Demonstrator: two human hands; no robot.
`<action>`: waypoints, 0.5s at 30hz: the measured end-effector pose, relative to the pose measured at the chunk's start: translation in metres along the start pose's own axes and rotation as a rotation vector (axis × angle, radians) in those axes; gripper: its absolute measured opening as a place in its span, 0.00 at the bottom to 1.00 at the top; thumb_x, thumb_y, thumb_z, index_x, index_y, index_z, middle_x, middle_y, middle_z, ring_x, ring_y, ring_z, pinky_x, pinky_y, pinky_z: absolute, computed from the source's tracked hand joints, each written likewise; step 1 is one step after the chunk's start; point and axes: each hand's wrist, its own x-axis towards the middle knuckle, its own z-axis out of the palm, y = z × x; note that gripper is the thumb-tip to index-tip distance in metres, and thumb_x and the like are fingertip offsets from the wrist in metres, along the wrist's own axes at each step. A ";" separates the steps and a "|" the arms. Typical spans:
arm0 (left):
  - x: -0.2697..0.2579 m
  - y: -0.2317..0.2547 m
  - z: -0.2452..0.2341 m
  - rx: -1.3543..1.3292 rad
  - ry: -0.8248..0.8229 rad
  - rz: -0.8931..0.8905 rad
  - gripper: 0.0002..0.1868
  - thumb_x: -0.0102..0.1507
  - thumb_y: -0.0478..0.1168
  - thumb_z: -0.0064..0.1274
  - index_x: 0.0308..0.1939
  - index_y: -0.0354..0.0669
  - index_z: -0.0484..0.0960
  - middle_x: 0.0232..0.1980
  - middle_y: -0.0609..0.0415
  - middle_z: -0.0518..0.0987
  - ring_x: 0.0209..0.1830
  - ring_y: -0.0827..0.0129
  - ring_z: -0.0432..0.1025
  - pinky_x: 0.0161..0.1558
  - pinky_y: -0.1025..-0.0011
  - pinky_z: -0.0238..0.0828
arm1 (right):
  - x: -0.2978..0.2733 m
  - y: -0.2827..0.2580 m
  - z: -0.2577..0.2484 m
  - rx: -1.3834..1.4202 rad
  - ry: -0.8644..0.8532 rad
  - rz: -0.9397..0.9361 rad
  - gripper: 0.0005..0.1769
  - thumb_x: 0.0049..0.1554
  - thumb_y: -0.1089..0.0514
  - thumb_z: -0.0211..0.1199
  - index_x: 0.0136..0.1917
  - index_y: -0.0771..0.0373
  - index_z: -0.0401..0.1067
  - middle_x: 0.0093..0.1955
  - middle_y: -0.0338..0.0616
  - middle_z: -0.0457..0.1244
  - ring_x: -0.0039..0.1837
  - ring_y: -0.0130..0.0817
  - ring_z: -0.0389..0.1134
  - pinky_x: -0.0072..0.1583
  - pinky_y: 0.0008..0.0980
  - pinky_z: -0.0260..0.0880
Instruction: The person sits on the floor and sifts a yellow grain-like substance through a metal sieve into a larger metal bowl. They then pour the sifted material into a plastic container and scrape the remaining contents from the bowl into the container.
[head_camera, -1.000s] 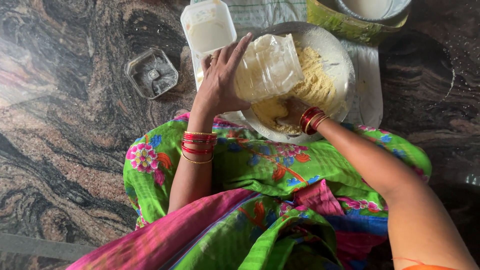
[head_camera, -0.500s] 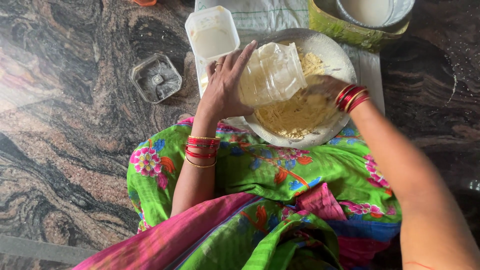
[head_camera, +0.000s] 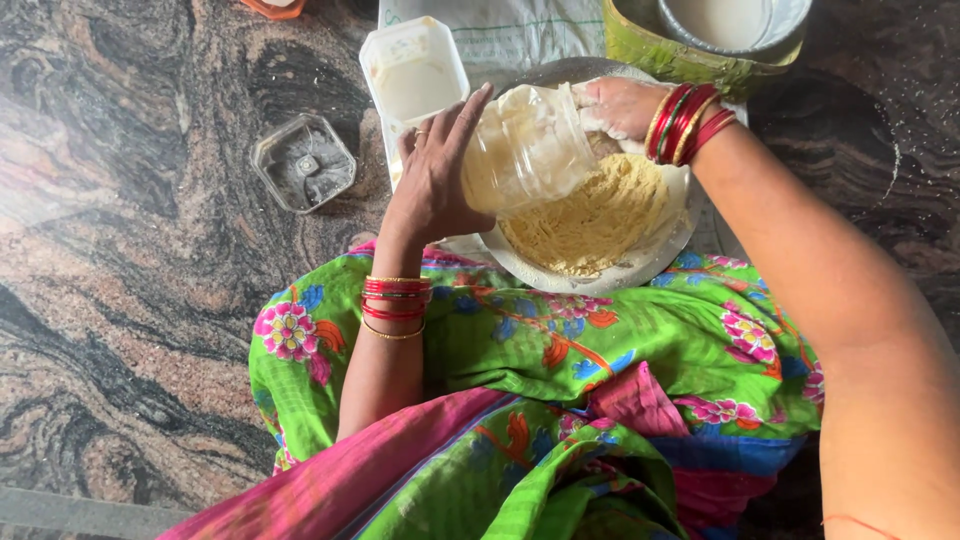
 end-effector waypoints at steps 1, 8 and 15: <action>0.000 -0.001 0.000 -0.007 0.004 0.008 0.77 0.29 0.43 0.76 0.80 0.57 0.49 0.73 0.47 0.67 0.74 0.50 0.61 0.70 0.41 0.51 | -0.003 -0.002 -0.002 -0.100 0.034 -0.045 0.20 0.62 0.55 0.56 0.64 0.64 0.71 0.57 0.46 0.70 0.56 0.36 0.69 0.61 0.39 0.69; 0.003 -0.005 0.004 0.004 0.018 0.042 0.77 0.29 0.44 0.75 0.80 0.57 0.49 0.73 0.47 0.66 0.75 0.47 0.60 0.70 0.42 0.52 | -0.072 0.044 0.010 0.259 0.330 0.389 0.22 0.56 0.57 0.56 0.63 0.59 0.74 0.58 0.48 0.70 0.60 0.41 0.71 0.62 0.42 0.74; 0.003 -0.002 0.004 0.007 0.021 0.028 0.77 0.28 0.44 0.75 0.80 0.57 0.49 0.74 0.47 0.66 0.75 0.47 0.59 0.70 0.41 0.50 | -0.036 0.173 0.107 -0.908 0.440 0.569 0.25 0.57 0.47 0.63 0.59 0.69 0.72 0.60 0.64 0.66 0.69 0.54 0.63 0.69 0.49 0.59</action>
